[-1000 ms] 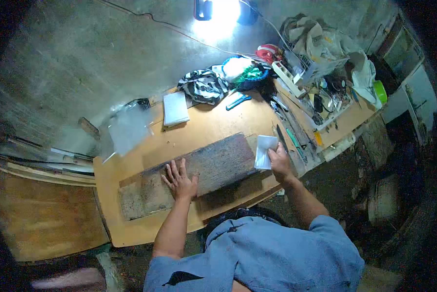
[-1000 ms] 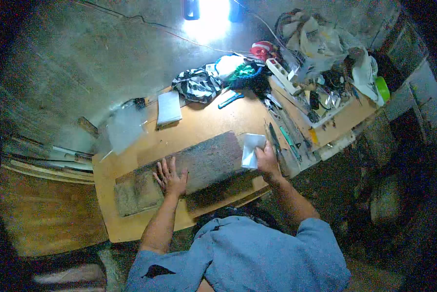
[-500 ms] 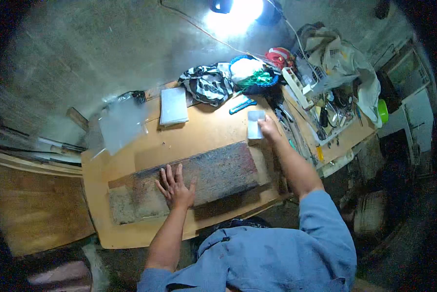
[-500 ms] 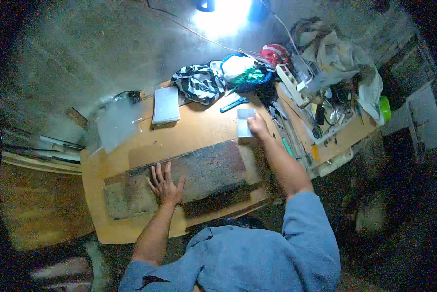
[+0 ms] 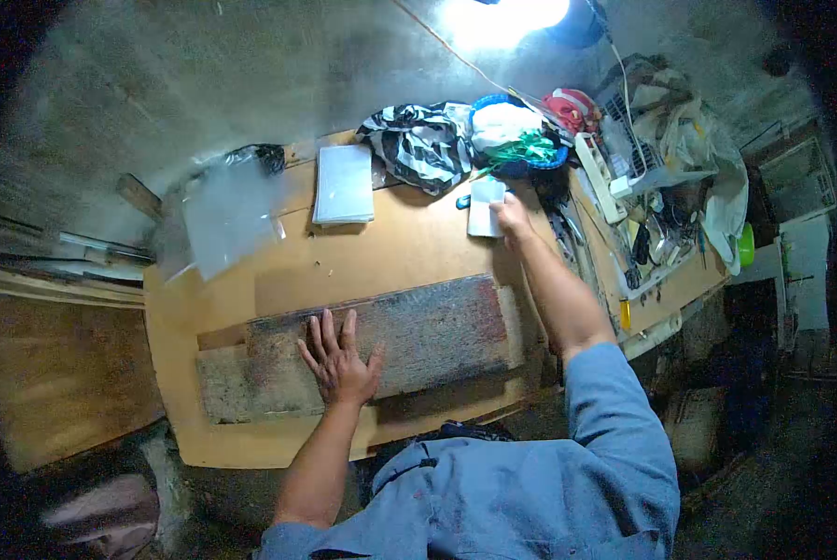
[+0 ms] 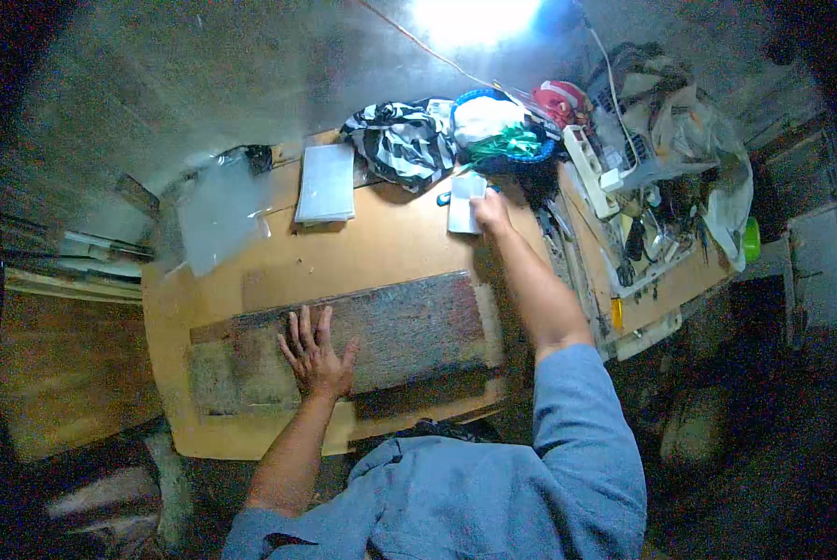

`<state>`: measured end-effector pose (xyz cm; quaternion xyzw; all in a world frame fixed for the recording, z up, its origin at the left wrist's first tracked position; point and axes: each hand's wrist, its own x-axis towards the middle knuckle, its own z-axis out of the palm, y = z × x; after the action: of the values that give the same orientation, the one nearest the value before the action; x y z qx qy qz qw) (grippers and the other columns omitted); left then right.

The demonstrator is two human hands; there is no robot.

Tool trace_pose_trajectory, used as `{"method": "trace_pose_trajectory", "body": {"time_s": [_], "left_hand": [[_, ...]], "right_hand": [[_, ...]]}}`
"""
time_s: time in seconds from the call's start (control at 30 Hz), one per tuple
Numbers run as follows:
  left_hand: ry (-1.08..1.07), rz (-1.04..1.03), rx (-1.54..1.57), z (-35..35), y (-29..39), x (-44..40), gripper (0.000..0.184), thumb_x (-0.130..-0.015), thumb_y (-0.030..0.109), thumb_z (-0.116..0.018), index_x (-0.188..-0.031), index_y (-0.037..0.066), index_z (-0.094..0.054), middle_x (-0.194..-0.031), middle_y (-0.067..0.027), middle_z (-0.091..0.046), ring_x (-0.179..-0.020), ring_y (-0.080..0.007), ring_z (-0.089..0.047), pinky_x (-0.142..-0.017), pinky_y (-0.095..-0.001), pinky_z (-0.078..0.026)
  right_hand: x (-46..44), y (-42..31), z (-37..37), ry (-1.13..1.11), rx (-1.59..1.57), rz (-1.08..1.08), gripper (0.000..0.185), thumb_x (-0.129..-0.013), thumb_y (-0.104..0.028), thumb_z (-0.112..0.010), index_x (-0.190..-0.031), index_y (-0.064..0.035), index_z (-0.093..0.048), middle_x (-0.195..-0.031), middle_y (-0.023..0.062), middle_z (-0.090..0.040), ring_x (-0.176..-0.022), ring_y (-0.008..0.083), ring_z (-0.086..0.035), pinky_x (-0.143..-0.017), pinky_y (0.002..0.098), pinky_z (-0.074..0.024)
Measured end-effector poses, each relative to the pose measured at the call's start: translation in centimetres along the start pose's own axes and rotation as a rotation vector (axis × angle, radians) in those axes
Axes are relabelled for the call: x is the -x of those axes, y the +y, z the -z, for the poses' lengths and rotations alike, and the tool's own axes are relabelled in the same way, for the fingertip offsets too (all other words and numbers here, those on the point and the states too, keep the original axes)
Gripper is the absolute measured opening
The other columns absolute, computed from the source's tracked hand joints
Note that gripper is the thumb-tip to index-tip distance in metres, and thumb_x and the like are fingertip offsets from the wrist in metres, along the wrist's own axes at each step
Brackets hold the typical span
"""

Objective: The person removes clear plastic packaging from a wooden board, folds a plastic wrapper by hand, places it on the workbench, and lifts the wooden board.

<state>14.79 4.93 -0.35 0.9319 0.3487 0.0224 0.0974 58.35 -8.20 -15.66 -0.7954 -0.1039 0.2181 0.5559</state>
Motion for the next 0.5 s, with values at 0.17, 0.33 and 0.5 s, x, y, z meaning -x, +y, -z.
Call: {"method": "trace_pose_trajectory", "body": {"time_s": [0.17, 0.33, 0.5], "left_hand": [[0.041, -0.032, 0.01, -0.1, -0.1, -0.3, 0.074, -0.08, 0.053, -0.059, -0.142, 0.022, -0.033, -0.151, -0.013, -0.021, -0.141, -0.0337, -0.013, -0.11, -0.0591, -0.003], [0.035, -0.036, 0.013, 0.1, 0.0, -0.4, 0.072, -0.082, 0.054, -0.058, -0.142, 0.022, -0.033, -0.15, -0.014, -0.022, -0.14, -0.0345, -0.013, -0.11, -0.0594, -0.004], [0.03, -0.029, 0.02, 0.2, 0.1, -0.6, 0.07, -0.083, 0.054, -0.056, -0.141, 0.021, -0.035, -0.15, -0.0138, -0.023, -0.14, -0.0345, -0.013, -0.11, -0.0593, -0.003]], "right_hand": [[-1.9, 1.3, 0.3, -0.031, 0.077, 0.012, 0.031, -0.081, -0.013, -0.058, -0.11, -0.0014, -0.06, -0.095, 0.0124, -0.066, -0.084, 0.0223, -0.064, -0.074, 0.0366, -0.0501], [0.1, -2.3, 0.6, -0.01, 0.05, -0.068, 0.034, -0.079, -0.021, -0.064, -0.108, -0.0028, -0.061, -0.099, 0.0162, -0.067, -0.089, 0.0249, -0.066, -0.076, 0.0377, -0.0504], [-3.3, 0.5, 2.3, 0.023, 0.248, 0.007, 0.033, -0.08, -0.019, -0.064, -0.108, -0.0024, -0.061, -0.101, 0.0173, -0.067, -0.092, 0.0271, -0.065, -0.079, 0.0382, -0.0496]]}}
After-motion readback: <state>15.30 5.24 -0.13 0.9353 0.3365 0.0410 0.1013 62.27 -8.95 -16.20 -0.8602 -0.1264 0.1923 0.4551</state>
